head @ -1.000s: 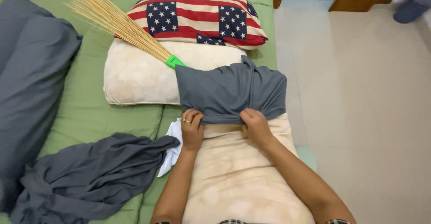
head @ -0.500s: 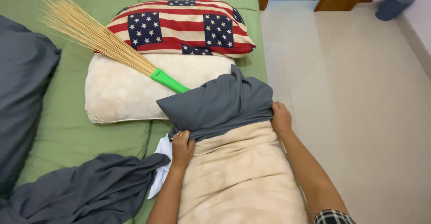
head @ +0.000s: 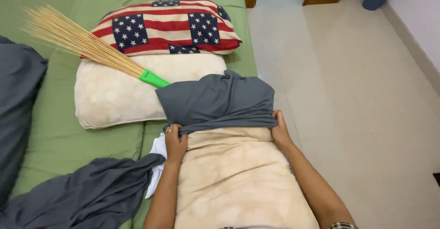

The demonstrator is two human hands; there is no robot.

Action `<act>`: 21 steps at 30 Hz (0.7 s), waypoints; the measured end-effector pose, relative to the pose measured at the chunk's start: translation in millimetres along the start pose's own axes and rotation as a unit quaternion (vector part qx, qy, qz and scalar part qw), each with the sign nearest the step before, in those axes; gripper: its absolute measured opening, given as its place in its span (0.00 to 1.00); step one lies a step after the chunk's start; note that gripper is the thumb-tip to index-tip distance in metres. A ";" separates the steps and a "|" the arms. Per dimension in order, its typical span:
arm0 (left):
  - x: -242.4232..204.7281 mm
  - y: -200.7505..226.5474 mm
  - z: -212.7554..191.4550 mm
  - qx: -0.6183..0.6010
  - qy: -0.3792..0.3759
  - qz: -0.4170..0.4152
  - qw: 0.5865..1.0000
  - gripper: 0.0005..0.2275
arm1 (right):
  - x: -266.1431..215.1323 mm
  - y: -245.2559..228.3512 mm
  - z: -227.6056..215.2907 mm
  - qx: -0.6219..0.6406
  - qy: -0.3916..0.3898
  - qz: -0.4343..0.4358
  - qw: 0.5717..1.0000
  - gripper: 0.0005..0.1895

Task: Put a pillowcase onto a pillow after beating it with a broom.

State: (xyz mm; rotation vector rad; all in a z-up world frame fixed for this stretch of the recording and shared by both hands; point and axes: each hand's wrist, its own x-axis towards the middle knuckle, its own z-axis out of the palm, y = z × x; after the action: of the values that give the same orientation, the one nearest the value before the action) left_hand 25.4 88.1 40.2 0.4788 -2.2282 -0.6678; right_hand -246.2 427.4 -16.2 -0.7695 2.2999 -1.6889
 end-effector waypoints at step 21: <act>101.7 212.2 -138.8 0.041 0.035 0.244 0.968 0.13 | 4.2 -245.9 86.6 0.187 -0.375 -0.170 0.892 0.15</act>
State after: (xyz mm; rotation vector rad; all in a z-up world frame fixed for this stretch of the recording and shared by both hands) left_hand 35.6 160.1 303.6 -0.0165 -2.1917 -0.2961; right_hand -139.0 299.4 184.1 -1.4643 1.3250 -1.4975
